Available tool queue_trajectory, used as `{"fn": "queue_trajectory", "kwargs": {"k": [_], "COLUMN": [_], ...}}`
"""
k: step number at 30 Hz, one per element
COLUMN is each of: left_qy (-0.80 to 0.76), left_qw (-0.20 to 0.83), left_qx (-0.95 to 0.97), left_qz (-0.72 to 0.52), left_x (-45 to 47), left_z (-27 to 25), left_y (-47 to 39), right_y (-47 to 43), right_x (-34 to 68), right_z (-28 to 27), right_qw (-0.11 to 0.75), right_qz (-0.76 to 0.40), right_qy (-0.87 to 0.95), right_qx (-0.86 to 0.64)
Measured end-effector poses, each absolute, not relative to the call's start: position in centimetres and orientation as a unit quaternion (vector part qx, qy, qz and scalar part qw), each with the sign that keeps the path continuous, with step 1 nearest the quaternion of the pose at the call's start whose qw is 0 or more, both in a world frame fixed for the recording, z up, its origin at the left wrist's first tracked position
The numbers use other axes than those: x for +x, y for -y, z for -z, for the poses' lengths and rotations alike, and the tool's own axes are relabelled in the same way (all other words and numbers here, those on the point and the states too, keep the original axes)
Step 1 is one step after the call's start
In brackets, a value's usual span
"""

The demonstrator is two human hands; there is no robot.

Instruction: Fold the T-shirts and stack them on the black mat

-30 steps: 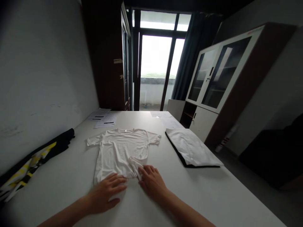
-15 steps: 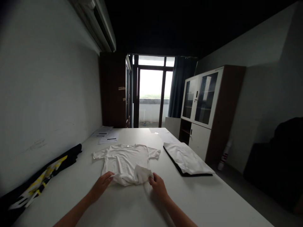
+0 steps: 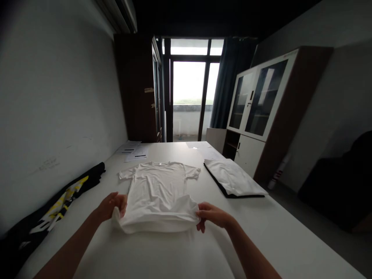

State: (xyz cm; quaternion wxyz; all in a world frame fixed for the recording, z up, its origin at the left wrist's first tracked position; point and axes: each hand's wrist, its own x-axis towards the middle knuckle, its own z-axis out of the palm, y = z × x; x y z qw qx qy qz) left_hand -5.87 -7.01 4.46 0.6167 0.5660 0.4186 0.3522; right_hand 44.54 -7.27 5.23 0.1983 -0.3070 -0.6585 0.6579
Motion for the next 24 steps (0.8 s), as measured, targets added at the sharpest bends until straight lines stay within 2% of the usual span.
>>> {"fn": "queue_trajectory", "kwargs": {"k": [2, 4, 6, 8, 10, 12, 17, 21, 24], "left_qy": [-0.367, -0.35, -0.379, -0.429, -0.465, -0.469, -0.395, -0.326, -0.295], "left_qw": [0.682, 0.695, 0.647, 0.558, 0.453, 0.364, 0.243, 0.203, 0.161], "left_qx": [0.578, 0.589, 0.621, 0.664, 0.716, 0.767, 0.871, 0.923, 0.942], "left_qz": [-0.255, -0.217, -0.23, -0.252, -0.256, -0.244, -0.162, -0.033, 0.008], "left_x": [-6.1, -5.6, -4.2, -2.2, 0.0, 2.3, 7.4, 9.6, 10.2], "left_z": [-5.0, -5.3, -5.3, -5.1, -4.7, -4.3, -4.0, -4.3, -4.7], "left_y": [7.2, 7.3, 7.2, 7.2, 7.4, 8.3, 12.4, 15.0, 16.0], "right_y": [7.2, 7.0, 6.9, 6.9, 7.2, 7.8, 9.3, 9.4, 9.0], "right_x": [45.7, 45.8, 44.8, 43.2, 41.7, 40.7, 40.7, 42.0, 42.4], "right_z": [-5.8, -6.0, -5.9, -5.6, -5.1, -4.8, -5.4, -6.4, -6.2], "right_qw": [0.154, 0.216, 0.31, 0.346, 0.308, 0.225, 0.039, -0.029, -0.063], "right_qz": [-0.68, -0.652, -0.563, -0.45, -0.373, -0.354, -0.491, -0.591, -0.638], "right_qy": [0.664, 0.663, 0.674, 0.71, 0.768, 0.818, 0.785, 0.719, 0.687], "right_qx": [-0.271, -0.298, -0.364, -0.416, -0.42, -0.393, -0.376, -0.364, -0.342]}}
